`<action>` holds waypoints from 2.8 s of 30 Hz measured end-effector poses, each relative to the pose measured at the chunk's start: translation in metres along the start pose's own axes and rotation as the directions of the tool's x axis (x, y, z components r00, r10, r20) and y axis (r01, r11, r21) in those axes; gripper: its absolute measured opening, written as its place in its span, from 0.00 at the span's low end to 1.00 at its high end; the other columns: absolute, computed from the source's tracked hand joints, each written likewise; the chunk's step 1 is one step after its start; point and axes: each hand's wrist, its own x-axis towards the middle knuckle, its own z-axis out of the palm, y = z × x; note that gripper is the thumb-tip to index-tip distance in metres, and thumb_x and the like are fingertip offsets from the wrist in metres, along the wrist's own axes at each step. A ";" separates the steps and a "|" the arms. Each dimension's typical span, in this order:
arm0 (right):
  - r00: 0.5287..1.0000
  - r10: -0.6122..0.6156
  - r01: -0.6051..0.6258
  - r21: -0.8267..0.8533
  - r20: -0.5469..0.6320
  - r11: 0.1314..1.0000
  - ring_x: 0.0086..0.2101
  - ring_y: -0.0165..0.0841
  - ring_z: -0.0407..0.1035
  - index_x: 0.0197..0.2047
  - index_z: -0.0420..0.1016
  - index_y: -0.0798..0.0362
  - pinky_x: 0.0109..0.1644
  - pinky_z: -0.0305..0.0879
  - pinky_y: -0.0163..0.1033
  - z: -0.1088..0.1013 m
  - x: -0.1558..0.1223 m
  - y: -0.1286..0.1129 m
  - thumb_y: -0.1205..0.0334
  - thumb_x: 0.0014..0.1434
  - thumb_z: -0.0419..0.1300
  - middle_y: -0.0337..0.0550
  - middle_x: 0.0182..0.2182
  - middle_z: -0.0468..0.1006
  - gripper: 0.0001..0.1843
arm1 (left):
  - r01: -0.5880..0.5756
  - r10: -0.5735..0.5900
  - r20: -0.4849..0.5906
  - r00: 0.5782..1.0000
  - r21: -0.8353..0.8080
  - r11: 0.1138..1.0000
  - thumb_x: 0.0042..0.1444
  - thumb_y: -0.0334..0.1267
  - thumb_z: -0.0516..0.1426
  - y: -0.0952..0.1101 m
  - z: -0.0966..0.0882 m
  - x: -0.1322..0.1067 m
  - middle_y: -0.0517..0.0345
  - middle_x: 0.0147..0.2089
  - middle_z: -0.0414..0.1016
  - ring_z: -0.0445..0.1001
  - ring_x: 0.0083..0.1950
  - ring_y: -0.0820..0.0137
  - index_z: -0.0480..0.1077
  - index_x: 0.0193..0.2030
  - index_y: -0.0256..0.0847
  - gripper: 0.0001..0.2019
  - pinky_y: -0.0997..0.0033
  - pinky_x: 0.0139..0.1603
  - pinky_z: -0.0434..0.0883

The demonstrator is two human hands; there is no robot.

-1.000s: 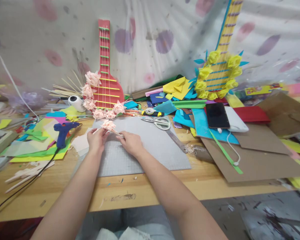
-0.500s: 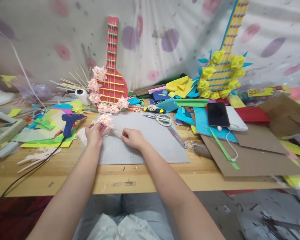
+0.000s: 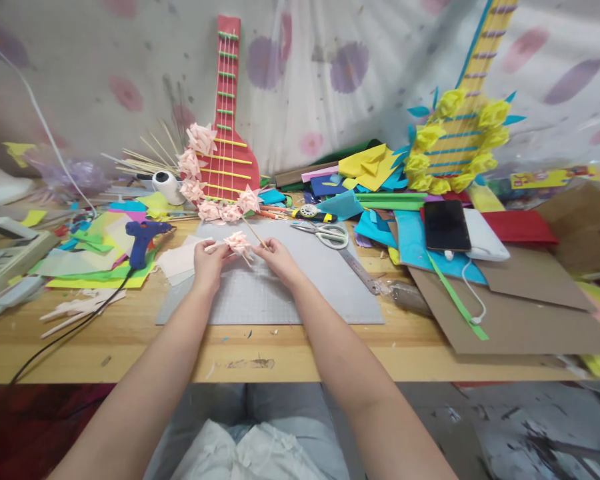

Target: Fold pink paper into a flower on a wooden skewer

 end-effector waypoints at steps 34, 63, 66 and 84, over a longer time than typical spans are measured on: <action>0.992 0.099 -0.111 0.174 0.072 0.978 0.14 0.18 0.41 0.25 0.64 0.54 0.17 0.30 0.32 -0.011 0.001 0.003 0.56 0.43 0.60 0.30 0.16 0.58 0.12 | -0.508 0.318 0.432 0.844 0.453 0.733 0.47 0.35 0.56 -0.013 0.001 -0.018 0.60 0.35 0.73 0.72 0.36 0.74 0.59 0.40 0.43 0.13 0.75 0.33 0.68; 0.992 0.111 -0.118 0.125 0.063 0.985 0.14 0.18 0.41 0.24 0.63 0.54 0.17 0.31 0.32 -0.008 0.001 0.001 0.57 0.41 0.60 0.31 0.17 0.61 0.11 | -0.517 0.318 0.462 0.828 0.409 0.752 0.48 0.33 0.54 -0.011 -0.001 -0.013 0.59 0.33 0.73 0.71 0.35 0.73 0.63 0.38 0.42 0.08 0.75 0.33 0.66; 0.992 0.114 -0.121 0.125 0.060 0.985 0.14 0.18 0.41 0.25 0.63 0.54 0.17 0.31 0.32 -0.008 0.001 0.000 0.58 0.40 0.60 0.31 0.17 0.61 0.11 | -0.505 0.302 0.467 0.831 0.407 0.761 0.48 0.33 0.54 -0.008 -0.001 -0.014 0.59 0.33 0.73 0.72 0.35 0.73 0.64 0.37 0.42 0.08 0.75 0.33 0.66; 0.992 0.093 -0.101 0.102 0.083 0.990 0.15 0.18 0.42 0.25 0.64 0.54 0.18 0.32 0.32 -0.009 0.003 0.002 0.57 0.41 0.59 0.31 0.18 0.62 0.11 | -0.487 0.304 0.442 0.844 0.394 0.779 0.46 0.34 0.55 -0.007 0.001 -0.014 0.61 0.32 0.72 0.71 0.34 0.75 0.60 0.41 0.43 0.14 0.77 0.31 0.65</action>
